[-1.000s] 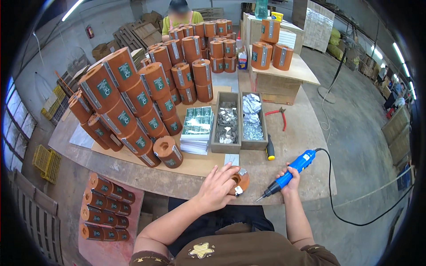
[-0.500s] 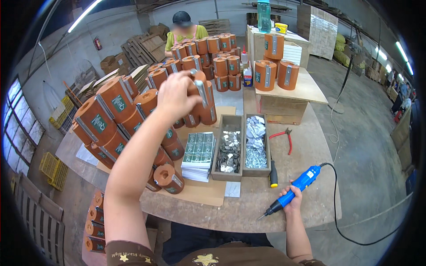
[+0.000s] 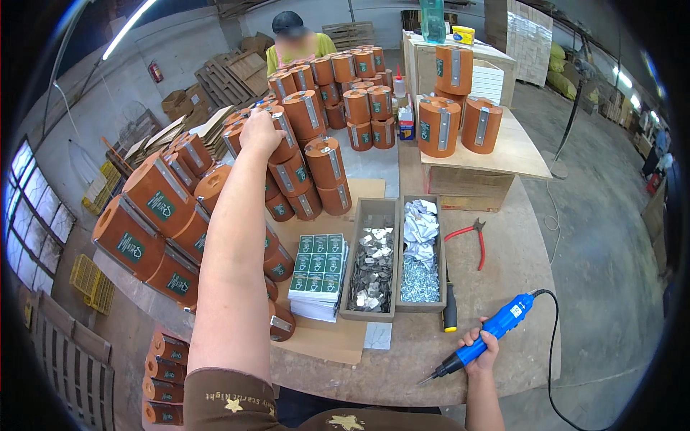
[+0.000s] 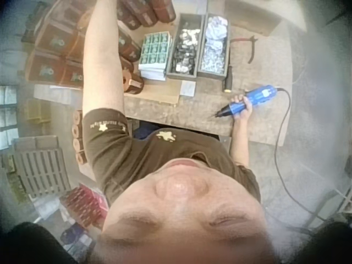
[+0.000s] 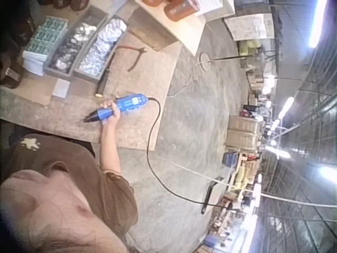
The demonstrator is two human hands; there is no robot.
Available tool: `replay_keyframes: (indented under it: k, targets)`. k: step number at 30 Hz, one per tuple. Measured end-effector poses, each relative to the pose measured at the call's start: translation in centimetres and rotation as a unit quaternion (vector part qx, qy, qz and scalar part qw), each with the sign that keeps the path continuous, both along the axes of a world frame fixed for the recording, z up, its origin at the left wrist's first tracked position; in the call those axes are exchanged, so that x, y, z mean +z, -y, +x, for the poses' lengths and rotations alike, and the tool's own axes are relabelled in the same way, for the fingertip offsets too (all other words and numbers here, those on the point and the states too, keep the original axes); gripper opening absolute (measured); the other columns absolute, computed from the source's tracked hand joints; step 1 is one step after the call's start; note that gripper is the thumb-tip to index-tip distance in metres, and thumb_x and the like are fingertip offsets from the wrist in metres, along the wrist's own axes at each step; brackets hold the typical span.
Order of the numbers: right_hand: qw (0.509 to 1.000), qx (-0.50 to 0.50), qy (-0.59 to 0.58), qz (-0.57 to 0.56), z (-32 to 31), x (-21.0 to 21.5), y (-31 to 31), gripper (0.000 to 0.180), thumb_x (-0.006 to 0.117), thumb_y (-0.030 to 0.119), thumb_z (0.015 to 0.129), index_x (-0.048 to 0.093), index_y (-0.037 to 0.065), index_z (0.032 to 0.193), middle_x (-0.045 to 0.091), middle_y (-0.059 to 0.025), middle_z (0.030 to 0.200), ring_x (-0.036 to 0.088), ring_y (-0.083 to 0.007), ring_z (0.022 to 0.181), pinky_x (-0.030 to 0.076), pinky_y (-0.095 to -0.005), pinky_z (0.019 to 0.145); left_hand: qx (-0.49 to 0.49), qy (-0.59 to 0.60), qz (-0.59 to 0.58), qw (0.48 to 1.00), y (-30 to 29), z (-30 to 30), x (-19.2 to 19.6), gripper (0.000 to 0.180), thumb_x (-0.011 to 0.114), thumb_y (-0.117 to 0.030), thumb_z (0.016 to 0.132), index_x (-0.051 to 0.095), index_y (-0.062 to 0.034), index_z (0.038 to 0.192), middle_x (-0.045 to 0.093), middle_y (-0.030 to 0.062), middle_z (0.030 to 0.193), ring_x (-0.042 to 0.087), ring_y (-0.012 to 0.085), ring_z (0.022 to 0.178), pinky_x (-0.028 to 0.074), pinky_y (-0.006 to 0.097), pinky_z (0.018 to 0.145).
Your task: Use an electric screwdriver and a manual screwdriver to attach metal components to cylindrical wooden blocks.
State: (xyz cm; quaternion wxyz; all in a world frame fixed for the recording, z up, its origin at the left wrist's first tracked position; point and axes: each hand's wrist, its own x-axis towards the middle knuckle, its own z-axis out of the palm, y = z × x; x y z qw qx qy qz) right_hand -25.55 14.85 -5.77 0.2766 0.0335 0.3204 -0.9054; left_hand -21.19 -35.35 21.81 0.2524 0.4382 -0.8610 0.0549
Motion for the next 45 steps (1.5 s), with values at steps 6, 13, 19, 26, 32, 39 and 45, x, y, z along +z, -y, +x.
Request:
replay_keyframes:
  k: [6,13,19,26,32,39,45]
  targets:
    - [1.0,-0.007,-0.005,0.007,0.1,0.2,0.0,0.04,0.056,0.018,0.071,0.045,0.01,0.108,0.046,-0.0038,0.066,0.046,-0.0151,0.056,0.044,-0.0338,0.055,-0.008,-0.014,-0.013,1.0,1.5,-0.7,-0.3,0.048,0.076,-0.024,0.062,0.057,0.0005,0.099,0.052,0.0108,0.109,0.051,0.0271,0.103,0.043,0.036,0.085]
    - [1.0,-0.007,-0.007,0.009,0.2,0.2,-0.1,0.04,0.056,0.018,0.071,0.045,0.01,0.108,0.046,-0.0035,0.065,0.045,-0.0147,0.055,0.043,-0.0333,0.055,-0.014,-0.002,0.013,1.0,1.8,-1.0,-0.7,0.049,0.075,-0.024,0.063,0.058,0.0001,0.102,0.053,0.0109,0.112,0.052,0.0269,0.103,0.042,0.035,0.087]
    - [1.0,0.002,-0.005,0.01,0.1,0.1,-0.1,0.041,0.056,0.019,0.071,0.045,0.01,0.109,0.045,-0.0025,0.065,0.045,-0.0143,0.055,0.043,-0.0328,0.056,0.028,0.071,-0.001,0.997,1.8,-0.4,0.1,0.051,0.07,-0.032,0.068,0.055,-0.0079,0.11,0.052,0.0079,0.116,0.05,0.0249,0.108,0.041,0.038,0.088]
    - [1.0,0.006,-0.003,-0.014,-0.1,-0.6,-0.3,0.043,0.055,0.017,0.072,0.042,0.009,0.113,0.047,-0.004,0.066,0.047,-0.0154,0.057,0.044,-0.0341,0.057,0.022,0.09,-0.012,0.996,-0.2,-0.1,0.8,0.074,0.066,-0.047,0.067,0.038,-0.014,0.127,0.046,0.0084,0.126,0.042,0.0274,0.117,0.032,0.054,0.092]
    - [0.999,0.017,-0.019,-0.029,0.0,-0.7,-0.5,0.041,0.053,0.017,0.076,0.041,0.009,0.115,0.045,-0.0028,0.068,0.046,-0.0136,0.059,0.043,-0.0319,0.059,-0.091,0.008,-0.163,0.982,-4.8,3.5,5.2,0.066,0.065,-0.046,0.067,0.045,-0.0147,0.121,0.05,0.0119,0.117,0.045,0.0286,0.113,0.028,0.053,0.095]
    - [0.999,0.017,-0.017,-0.032,-0.2,-0.8,-0.7,0.038,0.054,0.016,0.076,0.043,0.009,0.112,0.047,-0.0037,0.069,0.047,-0.0146,0.06,0.044,-0.033,0.059,-0.095,-0.025,-0.16,0.982,-6.8,12.7,10.7,0.048,0.065,-0.044,0.069,0.062,-0.0061,0.098,0.064,0.0126,0.091,0.06,0.0257,0.091,0.045,0.031,0.079]
    - [1.0,0.011,-0.02,-0.016,0.0,-0.5,-0.8,0.037,0.056,0.017,0.076,0.044,0.009,0.109,0.045,-0.0028,0.067,0.047,-0.0142,0.06,0.043,-0.0322,0.06,0.047,0.248,-0.089,0.964,-10.2,13.8,8.0,0.043,0.061,-0.047,0.07,0.066,-0.0078,0.085,0.063,0.0093,0.09,0.059,0.0234,0.092,0.023,0.059,0.093]
